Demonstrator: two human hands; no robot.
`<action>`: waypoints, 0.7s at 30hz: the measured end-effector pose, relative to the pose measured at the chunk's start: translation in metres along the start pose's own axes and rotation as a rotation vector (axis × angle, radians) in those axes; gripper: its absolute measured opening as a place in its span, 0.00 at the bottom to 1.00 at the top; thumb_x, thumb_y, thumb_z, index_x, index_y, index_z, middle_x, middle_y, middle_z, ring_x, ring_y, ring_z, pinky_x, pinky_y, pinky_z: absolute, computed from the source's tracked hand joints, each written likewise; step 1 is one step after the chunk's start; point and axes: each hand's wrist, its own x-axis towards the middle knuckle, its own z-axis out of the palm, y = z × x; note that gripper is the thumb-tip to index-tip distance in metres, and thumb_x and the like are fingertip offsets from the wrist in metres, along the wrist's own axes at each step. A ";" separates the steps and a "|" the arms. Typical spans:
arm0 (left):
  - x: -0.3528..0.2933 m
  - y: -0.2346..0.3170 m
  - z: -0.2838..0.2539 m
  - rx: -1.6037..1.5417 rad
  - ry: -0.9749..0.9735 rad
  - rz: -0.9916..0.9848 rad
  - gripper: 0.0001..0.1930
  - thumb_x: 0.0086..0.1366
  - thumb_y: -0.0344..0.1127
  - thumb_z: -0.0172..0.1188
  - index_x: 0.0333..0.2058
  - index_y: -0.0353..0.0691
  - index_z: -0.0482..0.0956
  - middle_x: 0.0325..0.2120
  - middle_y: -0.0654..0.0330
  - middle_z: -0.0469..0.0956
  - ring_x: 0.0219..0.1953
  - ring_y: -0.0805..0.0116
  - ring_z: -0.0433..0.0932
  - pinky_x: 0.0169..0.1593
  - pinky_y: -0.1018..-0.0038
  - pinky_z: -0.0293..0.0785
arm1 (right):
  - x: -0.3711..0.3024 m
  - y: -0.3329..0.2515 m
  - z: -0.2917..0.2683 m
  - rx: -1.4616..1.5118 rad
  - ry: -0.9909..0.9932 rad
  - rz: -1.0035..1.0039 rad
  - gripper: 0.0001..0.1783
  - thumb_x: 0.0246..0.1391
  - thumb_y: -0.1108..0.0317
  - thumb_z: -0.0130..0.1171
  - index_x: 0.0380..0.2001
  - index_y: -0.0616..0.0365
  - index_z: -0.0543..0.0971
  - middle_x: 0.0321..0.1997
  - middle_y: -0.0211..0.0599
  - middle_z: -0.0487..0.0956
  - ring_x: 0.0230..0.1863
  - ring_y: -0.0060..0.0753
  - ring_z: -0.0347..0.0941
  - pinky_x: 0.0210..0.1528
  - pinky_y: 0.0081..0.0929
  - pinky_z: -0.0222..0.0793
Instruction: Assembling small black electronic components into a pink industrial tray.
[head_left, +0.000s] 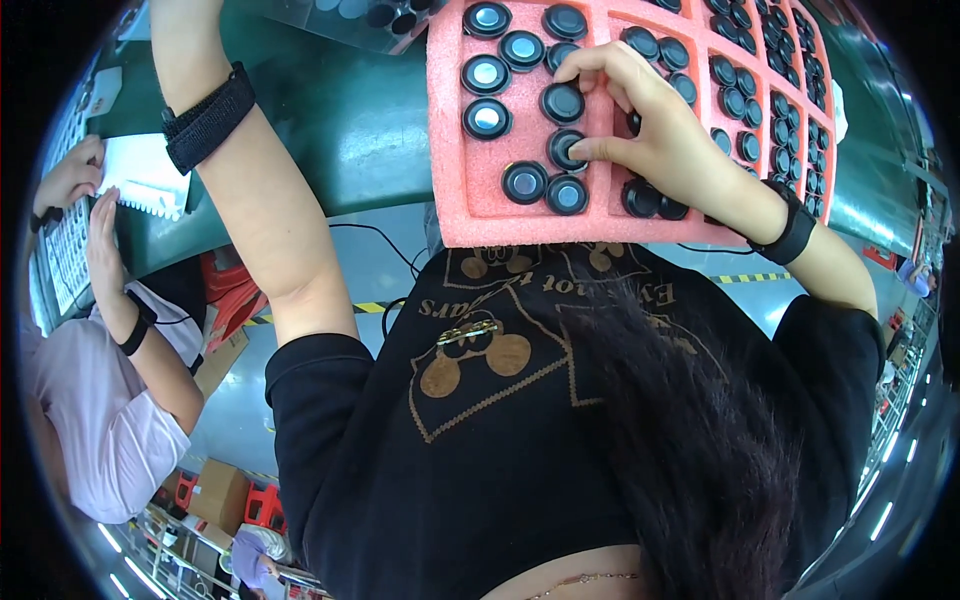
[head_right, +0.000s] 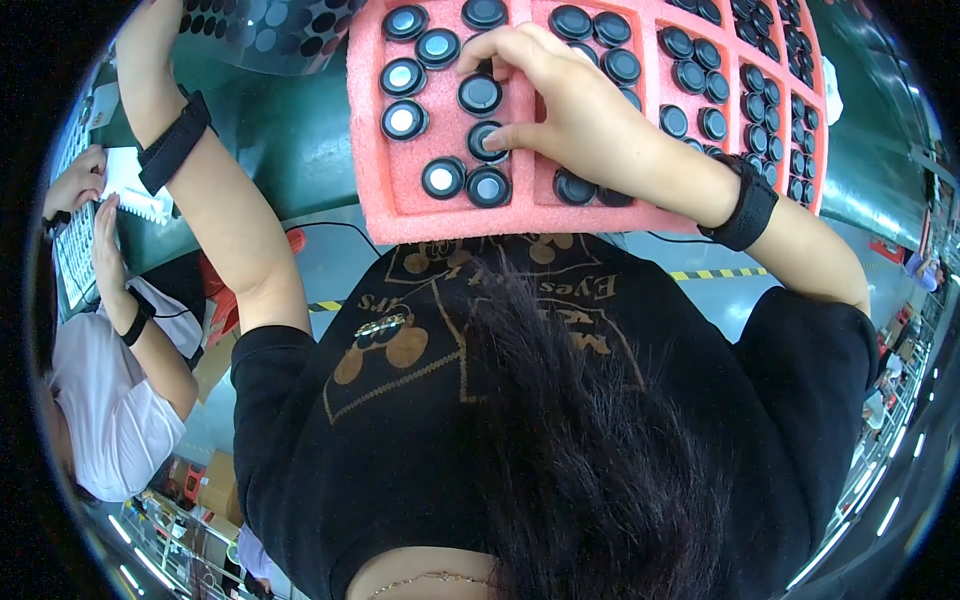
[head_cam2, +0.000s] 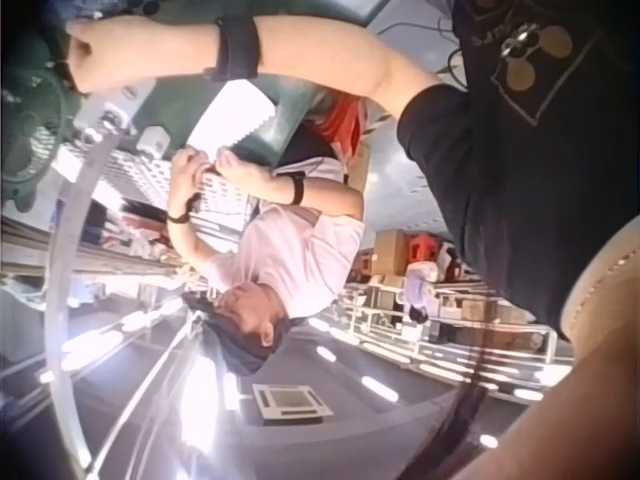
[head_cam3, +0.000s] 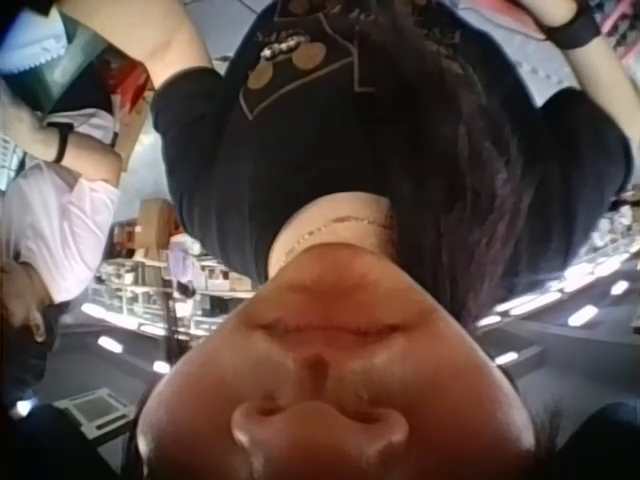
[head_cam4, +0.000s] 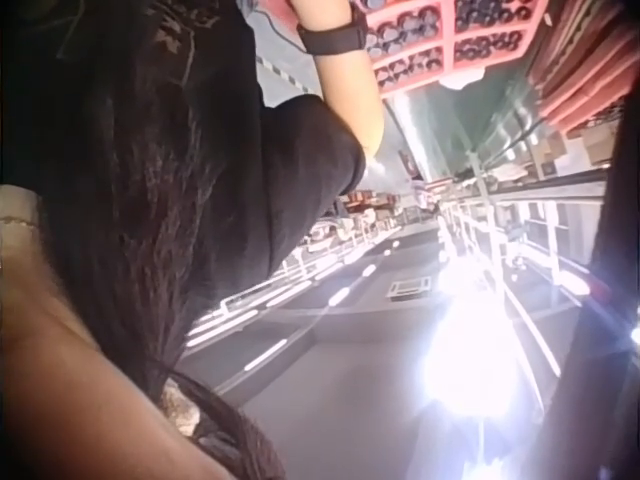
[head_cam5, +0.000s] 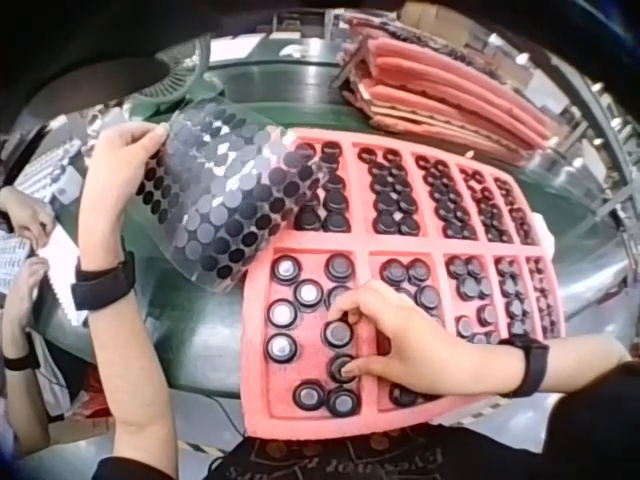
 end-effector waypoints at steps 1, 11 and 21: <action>-0.001 0.003 0.002 -0.006 -0.003 -0.001 0.12 0.59 0.37 0.54 0.27 0.32 0.78 0.16 0.67 0.72 0.17 0.80 0.67 0.21 0.82 0.60 | 0.002 -0.005 -0.005 -0.027 -0.004 0.000 0.19 0.38 0.79 0.63 0.38 0.59 0.73 0.33 0.25 0.65 0.33 0.17 0.60 0.37 0.15 0.58; -0.049 0.070 0.022 -0.126 -0.101 0.481 0.08 0.58 0.31 0.54 0.28 0.30 0.75 0.19 0.64 0.74 0.21 0.77 0.70 0.26 0.82 0.65 | 0.052 -0.073 -0.083 -0.427 0.336 -0.506 0.28 0.42 0.74 0.62 0.50 0.57 0.68 0.40 0.37 0.75 0.37 0.27 0.71 0.40 0.24 0.67; -0.069 0.072 0.051 -0.336 -0.330 0.490 0.11 0.52 0.27 0.62 0.35 0.33 0.76 0.27 0.63 0.77 0.31 0.79 0.75 0.34 0.84 0.70 | 0.052 -0.033 -0.075 -0.350 0.240 -0.146 0.16 0.43 0.75 0.59 0.40 0.58 0.76 0.29 0.31 0.76 0.31 0.22 0.72 0.34 0.17 0.66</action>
